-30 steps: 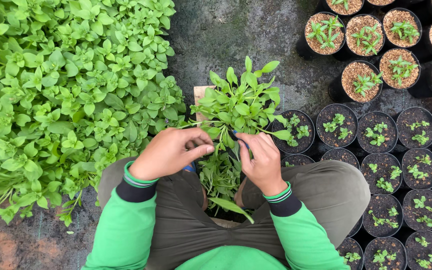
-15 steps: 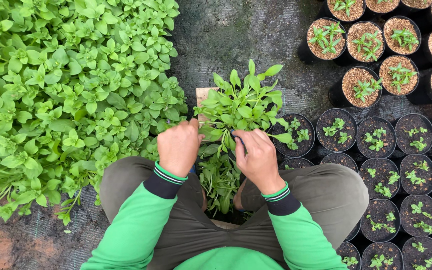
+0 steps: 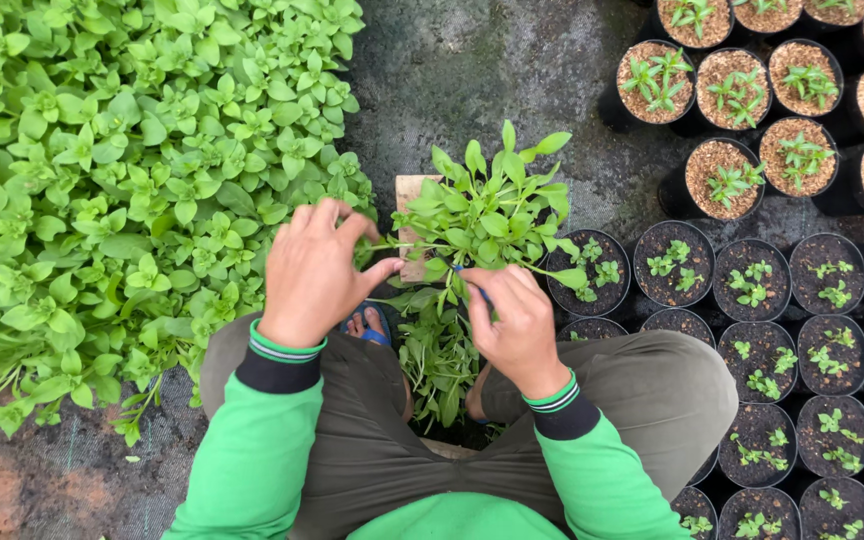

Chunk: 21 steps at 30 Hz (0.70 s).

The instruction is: The person sits cross-legged on the ground and uses blue-handled scissors to trim leaves and stems from a bunch of green herbs. The person holds the bunch in one hand and snips off parts with the other, placing the cuttings on the ground. The trimmed bunch is held in the lap throughout the process.

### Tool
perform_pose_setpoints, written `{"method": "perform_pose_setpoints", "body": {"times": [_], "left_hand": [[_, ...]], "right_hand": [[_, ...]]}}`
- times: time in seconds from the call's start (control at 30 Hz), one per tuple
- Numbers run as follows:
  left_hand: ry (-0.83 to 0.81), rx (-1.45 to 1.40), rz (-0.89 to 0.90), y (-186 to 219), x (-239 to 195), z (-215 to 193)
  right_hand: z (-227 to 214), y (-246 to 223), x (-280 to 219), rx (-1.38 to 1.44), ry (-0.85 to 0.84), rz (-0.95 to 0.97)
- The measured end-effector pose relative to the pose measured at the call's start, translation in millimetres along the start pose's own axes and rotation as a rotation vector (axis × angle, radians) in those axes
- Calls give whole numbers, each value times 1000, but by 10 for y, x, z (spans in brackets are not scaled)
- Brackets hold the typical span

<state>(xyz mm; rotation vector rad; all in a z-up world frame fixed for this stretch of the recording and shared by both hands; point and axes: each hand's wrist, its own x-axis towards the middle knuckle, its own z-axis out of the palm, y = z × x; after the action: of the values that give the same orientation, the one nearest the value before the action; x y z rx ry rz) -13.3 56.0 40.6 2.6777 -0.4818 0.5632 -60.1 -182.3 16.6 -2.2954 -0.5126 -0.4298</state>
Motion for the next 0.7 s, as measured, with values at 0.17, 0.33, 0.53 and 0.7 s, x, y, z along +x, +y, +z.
{"method": "perform_pose_setpoints", "body": {"times": [0.17, 0.33, 0.53, 0.7], "left_hand": [[-204, -20, -64, 16, -29, 179], [-352, -72, -178, 13, -130, 279], [-274, -185, -162, 49, -83, 175], [-370, -75, -238, 2, -33, 51]], "right_hand": [[225, -5, 46, -12, -52, -85], [256, 47, 8, -61, -2, -80], [285, 62, 31, -85, -3, -65], [224, 16, 18, -39, 4, -52]]}}
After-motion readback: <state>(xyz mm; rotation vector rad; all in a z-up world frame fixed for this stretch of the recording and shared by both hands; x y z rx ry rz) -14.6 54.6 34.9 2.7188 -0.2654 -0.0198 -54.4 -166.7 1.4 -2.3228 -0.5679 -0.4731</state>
